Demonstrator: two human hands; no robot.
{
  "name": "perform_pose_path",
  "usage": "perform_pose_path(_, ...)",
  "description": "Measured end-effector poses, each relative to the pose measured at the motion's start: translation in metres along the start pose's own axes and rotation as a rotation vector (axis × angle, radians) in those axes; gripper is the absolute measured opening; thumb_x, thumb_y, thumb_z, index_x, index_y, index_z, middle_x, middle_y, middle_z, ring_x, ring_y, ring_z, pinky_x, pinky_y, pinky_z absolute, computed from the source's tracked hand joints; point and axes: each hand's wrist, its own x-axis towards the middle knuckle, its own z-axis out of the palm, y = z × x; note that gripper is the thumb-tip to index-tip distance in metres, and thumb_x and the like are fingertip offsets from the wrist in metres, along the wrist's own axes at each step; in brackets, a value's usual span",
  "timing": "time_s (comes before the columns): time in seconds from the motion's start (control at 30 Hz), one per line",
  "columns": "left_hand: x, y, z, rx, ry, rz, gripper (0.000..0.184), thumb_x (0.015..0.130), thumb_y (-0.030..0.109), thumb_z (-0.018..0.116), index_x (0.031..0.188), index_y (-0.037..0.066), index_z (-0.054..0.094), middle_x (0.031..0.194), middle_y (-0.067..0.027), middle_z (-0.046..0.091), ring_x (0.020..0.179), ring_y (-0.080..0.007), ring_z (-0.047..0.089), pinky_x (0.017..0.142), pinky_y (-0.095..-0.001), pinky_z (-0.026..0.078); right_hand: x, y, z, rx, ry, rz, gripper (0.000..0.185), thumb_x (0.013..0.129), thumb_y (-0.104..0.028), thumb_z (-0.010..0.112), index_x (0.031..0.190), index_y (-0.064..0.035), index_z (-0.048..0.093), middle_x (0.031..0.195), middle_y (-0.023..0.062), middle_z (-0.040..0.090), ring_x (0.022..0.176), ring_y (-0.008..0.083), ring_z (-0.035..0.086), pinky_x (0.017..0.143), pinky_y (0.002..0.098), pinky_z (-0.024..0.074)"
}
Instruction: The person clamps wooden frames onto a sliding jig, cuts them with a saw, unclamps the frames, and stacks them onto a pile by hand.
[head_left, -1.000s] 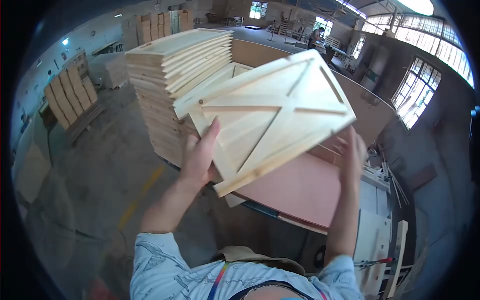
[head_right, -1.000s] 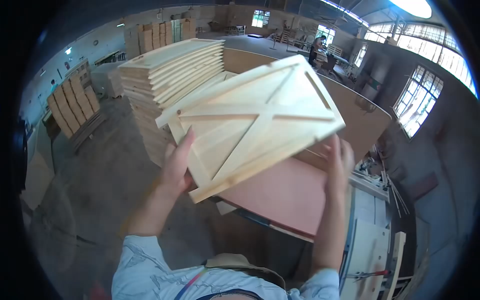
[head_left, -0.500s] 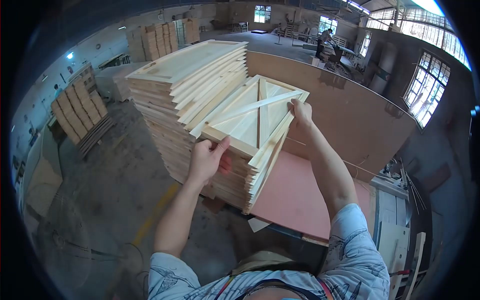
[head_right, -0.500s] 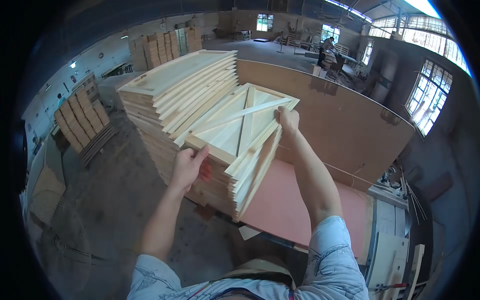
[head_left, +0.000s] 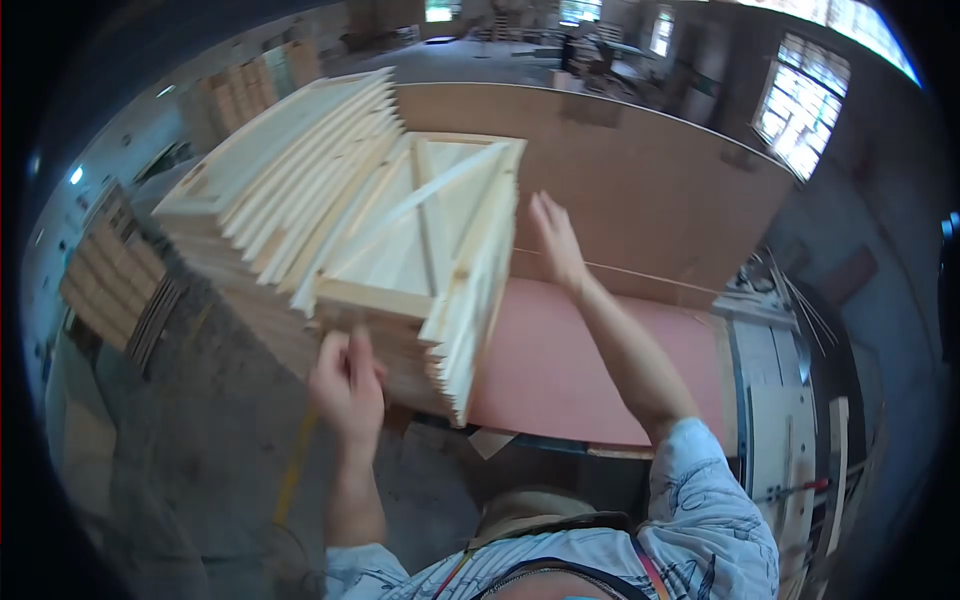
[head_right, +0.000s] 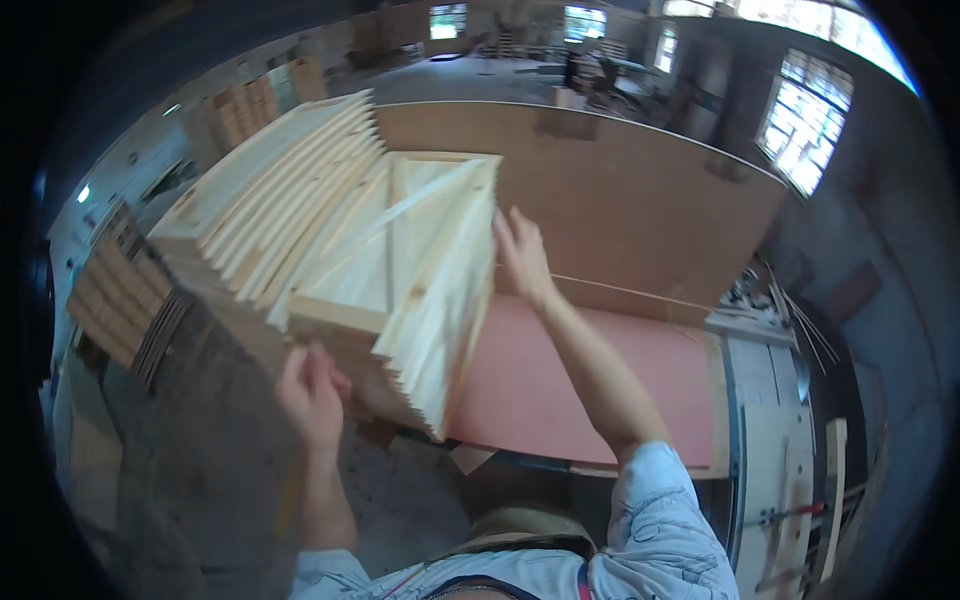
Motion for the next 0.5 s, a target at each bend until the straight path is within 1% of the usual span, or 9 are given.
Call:
perform_pose_path(0.07, -0.059, 0.016, 0.031, -0.38, -0.041, 0.135, 0.041, 0.109, 0.013, 0.055, 0.07, 0.004, 0.05, 0.063, -0.003, 0.059, 0.055, -0.0121, 0.059, 0.055, -0.0268, 0.048, -0.101, 0.015, -0.047, 0.004, -0.048, -0.089, 0.055, 0.111, -0.035, 0.053, 0.152, 0.0015, 0.051, 0.156, 0.0242, 0.05, 0.148, 0.0354, 0.047, 0.121, 0.0421, 0.0378)
perform_pose_path(0.1, -0.088, 0.016, 0.051, -0.525, -0.19, 0.199, 0.035, 0.105, 0.015, 0.062, 0.073, 0.004, 0.057, 0.064, -0.0044, 0.062, 0.057, -0.017, 0.063, 0.056, -0.0293, 0.05, -0.157, 0.016, -0.075, -0.061, -0.169, 0.061, 0.055, 0.106, -0.041, 0.06, 0.144, -0.0012, 0.059, 0.136, 0.027, 0.064, 0.13, 0.0418, 0.061, 0.107, 0.0458, 0.0496)
perform_pose_path(0.2, -0.132, 0.055, 0.111, -0.433, -0.972, 0.249, 0.022, 0.096, 0.021, 0.077, 0.083, 0.004, 0.07, 0.069, -0.0094, 0.068, 0.061, -0.0196, 0.068, 0.058, -0.0326, 0.051, -0.345, 0.093, -0.152, -0.244, -0.384, 0.393, 0.045, 0.103, -0.04, 0.064, 0.124, -0.0008, 0.073, 0.114, 0.0263, 0.074, 0.108, 0.0422, 0.072, 0.094, 0.049, 0.0562)
perform_pose_path(0.27, -0.162, 0.084, 0.16, -0.322, -1.259, 0.065, 0.023, 0.096, 0.023, 0.079, 0.087, 0.003, 0.072, 0.069, -0.0118, 0.067, 0.061, -0.0171, 0.066, 0.058, -0.0323, 0.051, -0.47, 0.102, -0.228, -0.369, -0.196, 0.482, 0.034, 0.102, -0.031, 0.067, 0.116, -0.0006, 0.076, 0.108, 0.0241, 0.076, 0.103, 0.0379, 0.074, 0.091, 0.0449, 0.0577)
perform_pose_path(0.37, -0.224, 0.131, 0.248, -0.412, -1.361, 0.084, 0.021, 0.099, 0.021, 0.077, 0.091, 0.001, 0.073, 0.07, -0.0095, 0.068, 0.062, -0.0124, 0.063, 0.058, -0.0308, 0.05, -0.629, 0.056, -0.348, -0.583, 0.363, 0.795, 0.029, 0.102, -0.025, 0.067, 0.103, 0.0013, 0.077, 0.093, 0.0217, 0.077, 0.085, 0.0322, 0.076, 0.078, 0.0402, 0.0576)
perform_pose_path(0.4, -0.248, 0.16, 0.276, -0.48, -1.442, 0.024, 0.021, 0.1, 0.02, 0.075, 0.092, 0.001, 0.073, 0.071, -0.0077, 0.069, 0.063, -0.0114, 0.063, 0.058, -0.0303, 0.051, -0.679, 0.035, -0.383, -0.703, 0.535, 0.92, 0.028, 0.103, -0.024, 0.066, 0.097, 0.0019, 0.075, 0.088, 0.0236, 0.073, 0.08, 0.0345, 0.074, 0.074, 0.042, 0.0551)
perform_pose_path(0.43, -0.282, 0.187, 0.307, -0.555, -1.449, 0.13, 0.019, 0.103, 0.018, 0.071, 0.097, 0.0, 0.072, 0.074, -0.0019, 0.069, 0.064, -0.0098, 0.062, 0.059, -0.0279, 0.05, -0.732, 0.009, -0.417, -0.821, 0.703, 1.055, 0.029, 0.103, -0.023, 0.065, 0.091, 0.0024, 0.073, 0.082, 0.0256, 0.069, 0.076, 0.0369, 0.071, 0.071, 0.0438, 0.0527)
perform_pose_path(0.47, -0.313, 0.232, 0.325, -0.566, -1.552, 0.037, 0.018, 0.105, 0.019, 0.069, 0.101, 0.001, 0.072, 0.077, 0.0008, 0.067, 0.064, -0.0076, 0.06, 0.059, -0.025, 0.048, -0.772, -0.024, -0.438, -0.902, 0.942, 1.012, 0.031, 0.105, -0.023, 0.062, 0.09, 0.0026, 0.071, 0.079, 0.0217, 0.07, 0.071, 0.0306, 0.068, 0.067, 0.0425, 0.0505)
perform_pose_path(0.5, -0.35, 0.259, 0.36, -0.645, -1.6, 0.158, 0.018, 0.106, 0.019, 0.068, 0.101, 0.002, 0.071, 0.078, 0.0013, 0.067, 0.063, -0.0066, 0.059, 0.059, -0.0238, 0.047, -0.806, -0.053, -0.451, -1.001, 1.154, 0.938, 0.034, 0.107, -0.023, 0.059, 0.088, 0.0028, 0.07, 0.077, 0.0177, 0.071, 0.067, 0.0244, 0.065, 0.064, 0.0411, 0.0484)
